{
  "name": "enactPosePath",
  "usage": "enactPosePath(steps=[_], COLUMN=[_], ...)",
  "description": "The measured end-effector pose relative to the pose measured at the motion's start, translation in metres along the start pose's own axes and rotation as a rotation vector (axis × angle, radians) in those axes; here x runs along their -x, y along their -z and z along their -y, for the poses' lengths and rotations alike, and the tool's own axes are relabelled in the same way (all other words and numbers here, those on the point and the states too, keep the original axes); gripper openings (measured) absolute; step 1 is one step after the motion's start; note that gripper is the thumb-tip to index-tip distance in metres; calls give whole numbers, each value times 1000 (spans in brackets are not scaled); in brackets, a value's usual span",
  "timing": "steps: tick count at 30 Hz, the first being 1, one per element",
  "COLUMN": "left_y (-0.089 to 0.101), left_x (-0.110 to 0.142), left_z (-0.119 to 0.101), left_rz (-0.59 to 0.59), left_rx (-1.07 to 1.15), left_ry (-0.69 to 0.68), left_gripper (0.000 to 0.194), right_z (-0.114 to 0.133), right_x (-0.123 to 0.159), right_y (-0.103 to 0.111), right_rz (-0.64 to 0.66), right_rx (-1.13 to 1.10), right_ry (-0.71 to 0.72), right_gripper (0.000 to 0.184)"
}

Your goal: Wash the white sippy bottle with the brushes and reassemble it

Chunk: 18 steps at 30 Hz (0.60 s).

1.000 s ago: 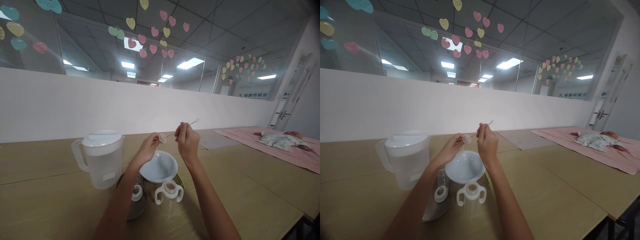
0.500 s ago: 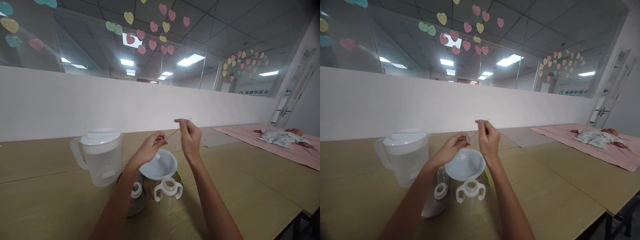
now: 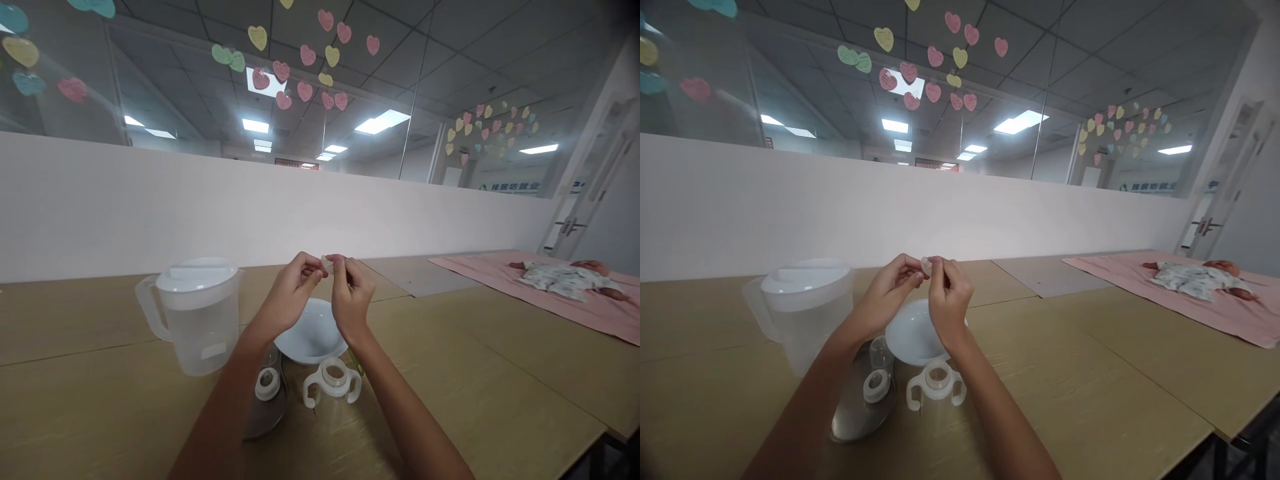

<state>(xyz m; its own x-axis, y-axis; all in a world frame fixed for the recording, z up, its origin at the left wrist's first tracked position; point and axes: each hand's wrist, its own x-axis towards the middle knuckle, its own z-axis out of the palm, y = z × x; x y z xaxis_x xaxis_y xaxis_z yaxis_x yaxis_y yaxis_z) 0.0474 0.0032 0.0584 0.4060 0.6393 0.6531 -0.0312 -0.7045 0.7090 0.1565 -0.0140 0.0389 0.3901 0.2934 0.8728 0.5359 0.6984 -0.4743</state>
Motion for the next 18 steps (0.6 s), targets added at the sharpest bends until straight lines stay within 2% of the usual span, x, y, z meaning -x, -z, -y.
enactPosePath(steps=[5,9,13,16,18], left_y=[3,6,8,10,10], left_x=[2,5,5,2,1], left_z=[5,2,-2,6,18], left_rz=[30,82,116,107,122], left_rx=[-94,-151,-143,-153,-193], left_ry=[39,113,127,149,158], left_gripper=[14,19,19,18,18], right_z=[-14,-28,-36,-47,-60], right_x=[-12,-33,-51,-60,-63], right_y=[10,31,54,69,74], right_rz=[-18,-189,-351,-485,-483], right_rx=[44,-72,-213,-272,-287], right_ry=[-28,-173,-265,-303,-366], right_gripper=[32,33,32,31,29])
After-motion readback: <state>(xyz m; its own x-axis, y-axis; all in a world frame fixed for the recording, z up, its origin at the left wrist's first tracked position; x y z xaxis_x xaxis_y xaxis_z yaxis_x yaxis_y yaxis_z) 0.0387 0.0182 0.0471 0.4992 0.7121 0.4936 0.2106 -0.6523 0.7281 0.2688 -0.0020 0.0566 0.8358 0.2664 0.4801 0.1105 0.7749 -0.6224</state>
